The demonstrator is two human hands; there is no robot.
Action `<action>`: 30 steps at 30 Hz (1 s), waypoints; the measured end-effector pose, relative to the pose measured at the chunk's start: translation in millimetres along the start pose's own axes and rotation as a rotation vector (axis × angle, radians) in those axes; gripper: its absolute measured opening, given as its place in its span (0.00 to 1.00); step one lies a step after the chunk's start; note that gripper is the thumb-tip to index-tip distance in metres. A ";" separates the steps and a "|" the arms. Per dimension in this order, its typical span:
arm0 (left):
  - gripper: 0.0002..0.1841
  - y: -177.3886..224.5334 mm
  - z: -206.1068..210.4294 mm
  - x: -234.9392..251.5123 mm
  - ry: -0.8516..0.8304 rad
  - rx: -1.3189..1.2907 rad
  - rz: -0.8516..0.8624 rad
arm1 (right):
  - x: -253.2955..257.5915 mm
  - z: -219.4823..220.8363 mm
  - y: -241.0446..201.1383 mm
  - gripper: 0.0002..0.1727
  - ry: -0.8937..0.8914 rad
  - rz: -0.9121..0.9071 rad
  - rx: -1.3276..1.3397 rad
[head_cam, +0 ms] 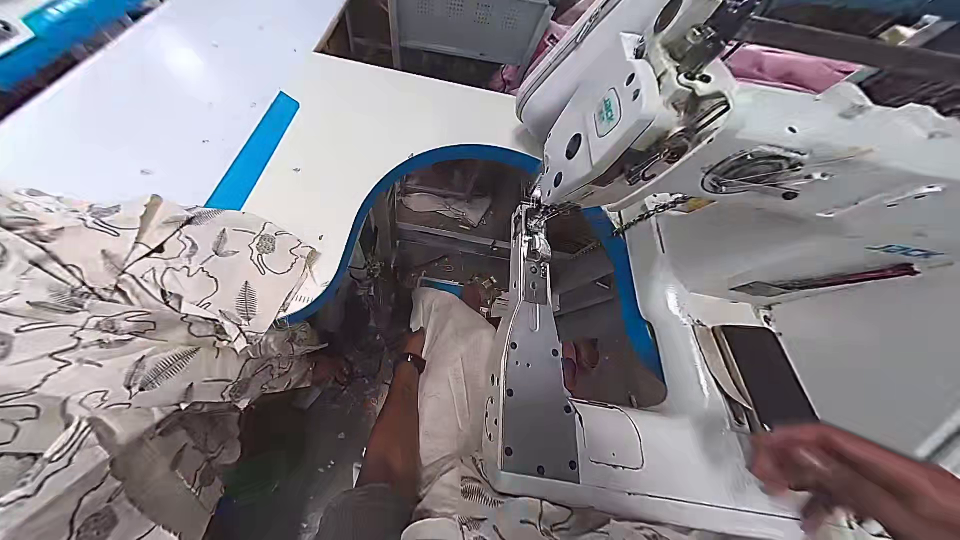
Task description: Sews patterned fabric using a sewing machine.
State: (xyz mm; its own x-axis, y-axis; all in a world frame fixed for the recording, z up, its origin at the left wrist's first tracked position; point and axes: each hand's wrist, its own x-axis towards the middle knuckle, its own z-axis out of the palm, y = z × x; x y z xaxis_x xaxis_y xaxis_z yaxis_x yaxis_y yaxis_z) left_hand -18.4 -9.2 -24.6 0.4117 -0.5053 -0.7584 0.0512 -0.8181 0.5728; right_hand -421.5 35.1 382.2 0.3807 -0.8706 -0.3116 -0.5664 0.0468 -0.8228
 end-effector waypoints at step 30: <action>0.24 172.2 -65.7 -261.5 -0.717 -0.302 0.765 | 141.9 138.7 -12.6 0.08 0.382 -0.925 -0.603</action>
State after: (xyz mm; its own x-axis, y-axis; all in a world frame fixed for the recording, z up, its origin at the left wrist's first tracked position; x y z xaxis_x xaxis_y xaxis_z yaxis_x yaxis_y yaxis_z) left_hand -57.5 0.1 292.7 -0.1910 -0.9745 -0.1175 0.2691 -0.1671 0.9485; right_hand -259.0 -21.1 282.5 0.6434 -0.5465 0.5360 -0.4827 -0.8331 -0.2700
